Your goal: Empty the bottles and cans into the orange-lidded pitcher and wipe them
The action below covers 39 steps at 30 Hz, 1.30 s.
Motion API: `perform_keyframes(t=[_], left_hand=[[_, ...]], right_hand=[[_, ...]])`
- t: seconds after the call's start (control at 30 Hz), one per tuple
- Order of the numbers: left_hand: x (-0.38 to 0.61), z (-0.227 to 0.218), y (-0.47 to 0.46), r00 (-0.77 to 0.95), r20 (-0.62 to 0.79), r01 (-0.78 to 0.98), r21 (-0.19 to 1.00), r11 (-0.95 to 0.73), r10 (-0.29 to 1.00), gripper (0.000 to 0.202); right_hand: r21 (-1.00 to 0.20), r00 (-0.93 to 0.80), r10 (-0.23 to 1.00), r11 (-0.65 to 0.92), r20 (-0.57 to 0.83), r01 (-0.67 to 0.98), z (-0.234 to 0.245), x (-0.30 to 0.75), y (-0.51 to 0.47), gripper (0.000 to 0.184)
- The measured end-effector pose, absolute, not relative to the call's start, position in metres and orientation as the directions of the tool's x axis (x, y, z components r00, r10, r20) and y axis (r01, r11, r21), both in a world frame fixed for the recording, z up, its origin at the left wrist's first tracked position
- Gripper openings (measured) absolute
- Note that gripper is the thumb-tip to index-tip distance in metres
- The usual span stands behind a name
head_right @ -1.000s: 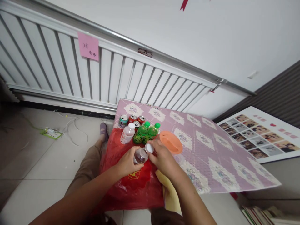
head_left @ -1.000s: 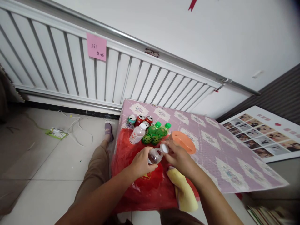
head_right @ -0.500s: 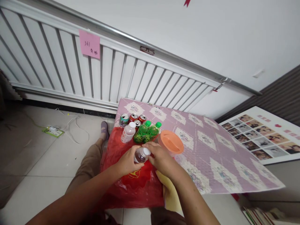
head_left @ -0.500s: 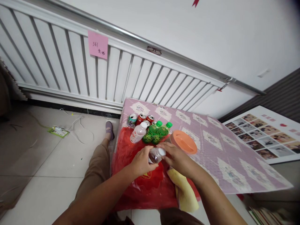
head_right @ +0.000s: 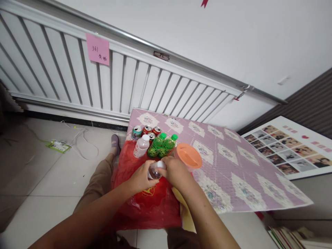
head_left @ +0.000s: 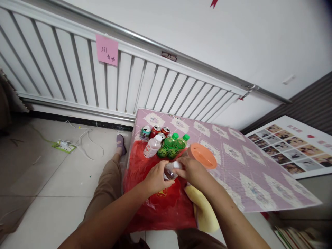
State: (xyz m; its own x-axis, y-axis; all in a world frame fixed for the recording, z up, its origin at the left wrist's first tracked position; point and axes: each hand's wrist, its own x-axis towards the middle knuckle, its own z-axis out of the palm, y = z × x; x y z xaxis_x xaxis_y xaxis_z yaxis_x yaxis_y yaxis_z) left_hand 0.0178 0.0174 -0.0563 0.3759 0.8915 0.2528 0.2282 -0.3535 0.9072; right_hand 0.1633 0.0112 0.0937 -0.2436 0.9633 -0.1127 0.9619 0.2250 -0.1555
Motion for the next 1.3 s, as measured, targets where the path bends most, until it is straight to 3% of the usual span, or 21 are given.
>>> perform_keyframes(t=[0.27,0.33,0.43,0.53,0.7,0.9,1.07,1.17,1.3], left_hand=[[0.018,-0.057,0.017,0.368,0.237,0.205,0.923,-0.327,0.899,0.074],[0.019,-0.058,0.018,0.363,0.242,0.204,0.922,-0.33,0.9,0.074],[0.02,-0.059,0.017,0.363,0.247,0.198,0.922,-0.334,0.898,0.074],[0.02,-0.058,0.017,0.368,0.252,0.185,0.923,-0.336,0.895,0.074],[0.019,-0.058,0.017,0.379,0.251,0.194,0.92,-0.341,0.891,0.074],[0.02,-0.058,0.017,0.374,0.246,0.194,0.922,-0.334,0.894,0.072],[0.019,-0.057,0.016,0.372,0.262,0.184,0.92,-0.347,0.891,0.068],[0.019,-0.059,0.017,0.376,0.281,0.164,0.918,-0.362,0.883,0.067],[0.02,-0.06,0.018,0.381,0.286,0.145,0.921,-0.362,0.879,0.067]], right_hand=[[0.035,0.014,0.999,-0.016,0.052,0.999,0.082,0.147,-0.004,0.048],[-0.028,-0.003,0.995,0.006,0.102,1.0,0.077,0.149,-0.006,0.048],[-0.25,-0.078,0.987,0.112,0.142,0.962,0.07,0.156,-0.009,0.052],[-0.51,-0.105,0.984,0.164,0.141,0.845,0.064,0.162,-0.013,0.07],[-0.791,-0.069,0.994,0.111,0.087,0.602,0.05,0.165,-0.018,0.064],[-0.839,0.216,0.96,0.032,0.177,0.543,0.026,0.152,-0.014,0.058],[-0.826,0.392,0.876,0.014,0.282,0.563,0.013,0.137,-0.008,0.069],[-0.888,0.395,0.877,0.073,0.274,0.454,0.008,0.132,-0.012,0.08],[-0.944,0.305,0.923,0.141,0.234,0.298,0.001,0.134,-0.023,0.071]])
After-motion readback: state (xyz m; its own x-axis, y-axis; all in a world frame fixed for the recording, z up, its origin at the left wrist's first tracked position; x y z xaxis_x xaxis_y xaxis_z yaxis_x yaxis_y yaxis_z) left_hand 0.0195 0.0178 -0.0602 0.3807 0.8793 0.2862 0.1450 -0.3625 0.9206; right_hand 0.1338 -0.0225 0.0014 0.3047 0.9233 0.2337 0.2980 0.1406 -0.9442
